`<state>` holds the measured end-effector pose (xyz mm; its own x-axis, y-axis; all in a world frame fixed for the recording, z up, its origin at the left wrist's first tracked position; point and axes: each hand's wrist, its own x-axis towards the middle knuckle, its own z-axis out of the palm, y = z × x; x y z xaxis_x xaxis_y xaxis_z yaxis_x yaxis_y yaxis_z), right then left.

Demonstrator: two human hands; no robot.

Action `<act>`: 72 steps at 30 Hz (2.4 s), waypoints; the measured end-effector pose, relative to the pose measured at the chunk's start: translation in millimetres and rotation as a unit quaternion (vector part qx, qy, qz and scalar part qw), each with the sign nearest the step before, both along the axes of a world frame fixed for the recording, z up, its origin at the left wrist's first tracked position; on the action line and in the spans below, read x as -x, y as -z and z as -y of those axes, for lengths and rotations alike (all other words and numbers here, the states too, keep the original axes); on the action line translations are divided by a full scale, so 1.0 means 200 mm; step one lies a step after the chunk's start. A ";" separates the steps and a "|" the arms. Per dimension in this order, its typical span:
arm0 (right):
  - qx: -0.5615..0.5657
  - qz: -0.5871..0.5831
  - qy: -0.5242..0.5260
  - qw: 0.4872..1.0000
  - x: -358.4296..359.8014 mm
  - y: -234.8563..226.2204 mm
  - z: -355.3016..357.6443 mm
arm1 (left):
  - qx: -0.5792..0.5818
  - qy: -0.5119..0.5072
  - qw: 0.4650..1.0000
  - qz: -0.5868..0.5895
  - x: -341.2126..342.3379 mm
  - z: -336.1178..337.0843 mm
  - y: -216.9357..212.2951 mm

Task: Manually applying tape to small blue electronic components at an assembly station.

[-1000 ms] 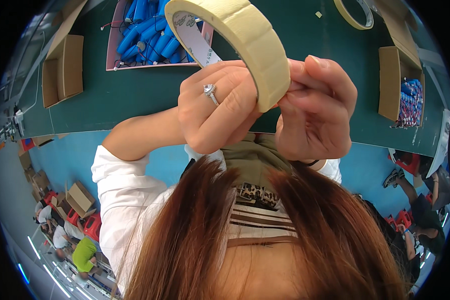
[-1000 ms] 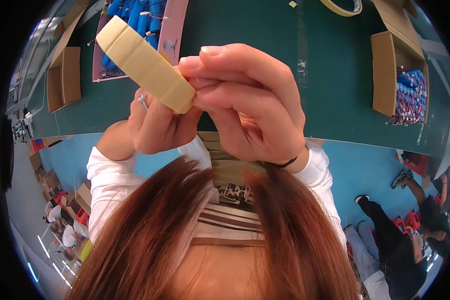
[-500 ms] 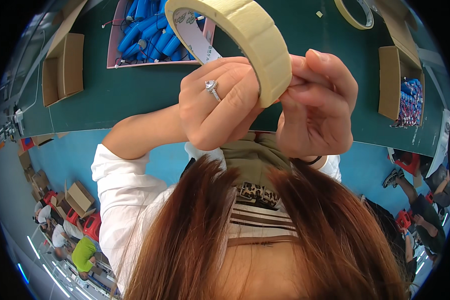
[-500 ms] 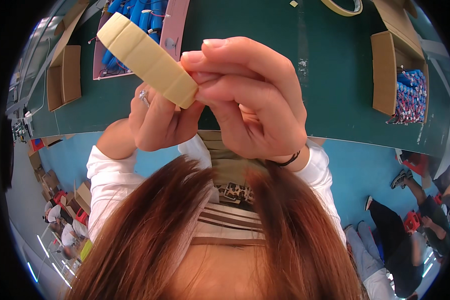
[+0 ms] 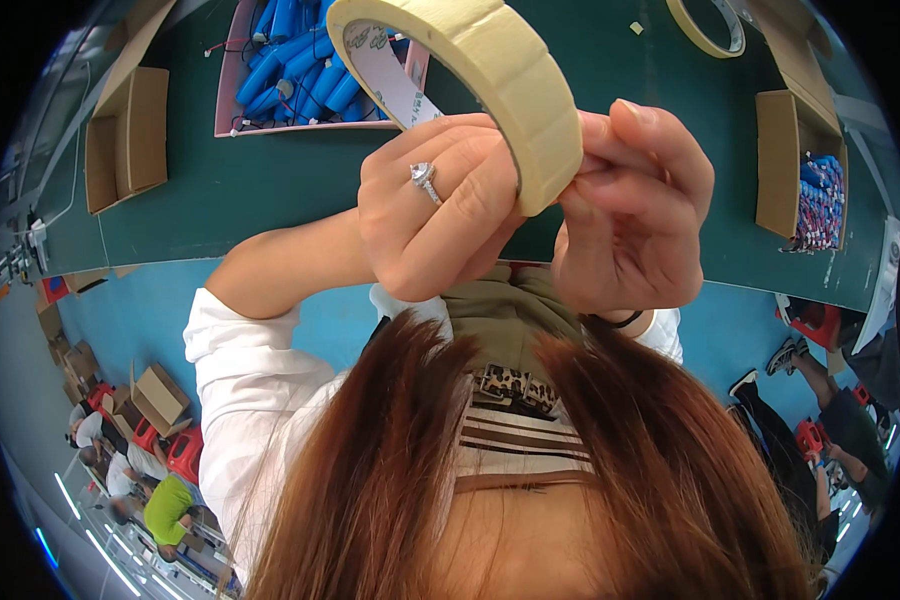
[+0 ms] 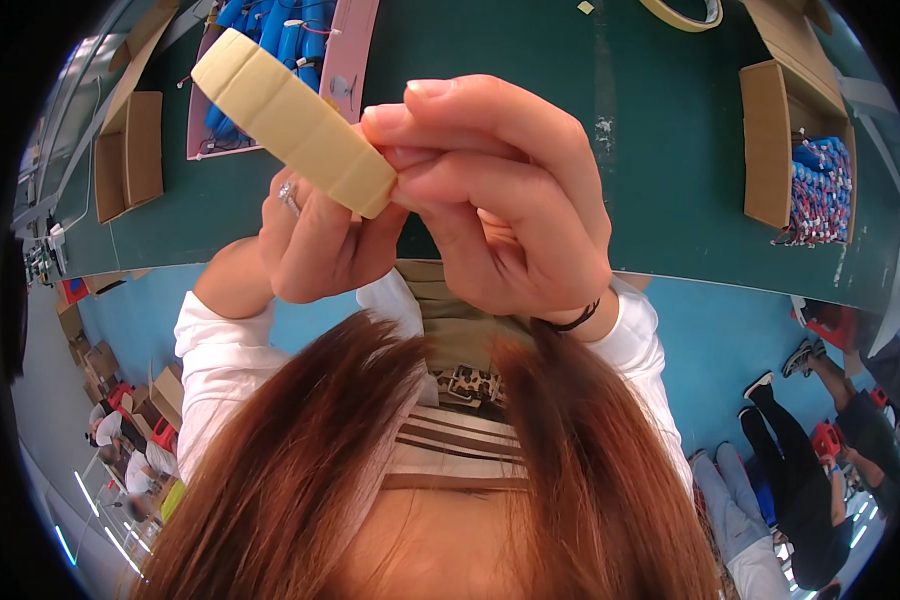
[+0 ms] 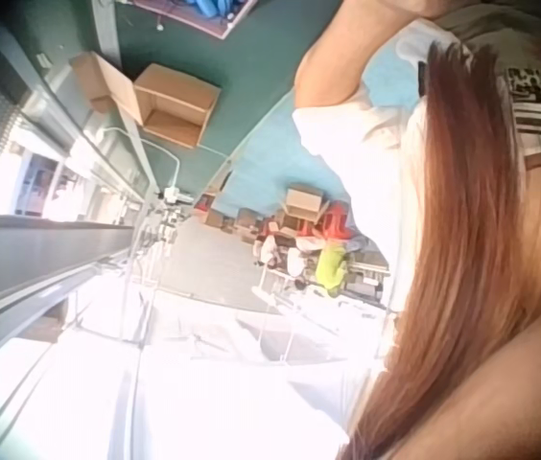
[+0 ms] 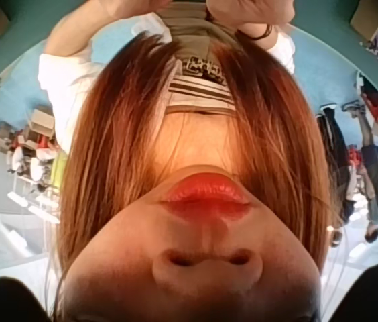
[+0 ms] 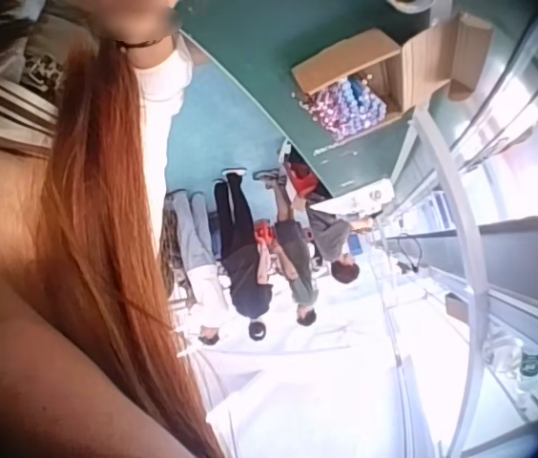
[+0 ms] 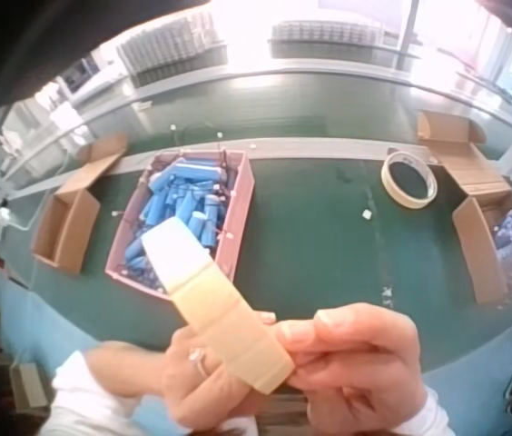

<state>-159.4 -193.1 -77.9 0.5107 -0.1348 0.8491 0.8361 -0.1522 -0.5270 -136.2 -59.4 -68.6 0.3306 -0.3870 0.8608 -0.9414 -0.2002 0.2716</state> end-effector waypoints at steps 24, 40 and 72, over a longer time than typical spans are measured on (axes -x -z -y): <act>0.022 -0.031 0.001 0.999 -0.01 0.01 0.01 | -0.003 -0.008 1.000 0.025 -0.02 0.01 0.03; 0.098 -0.093 0.032 0.990 0.02 -0.07 0.00 | -0.012 0.007 1.000 0.026 -0.03 0.01 0.03; 0.110 -0.029 0.203 0.973 0.01 -0.01 -0.06 | -0.064 0.060 0.994 -0.063 0.03 -0.02 0.04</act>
<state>-161.5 -180.1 -76.1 0.5009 -0.1531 0.8518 0.6537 -0.5781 -0.4883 -143.1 -55.4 -77.6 0.3777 -0.5336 0.7567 -0.9207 -0.1296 0.3682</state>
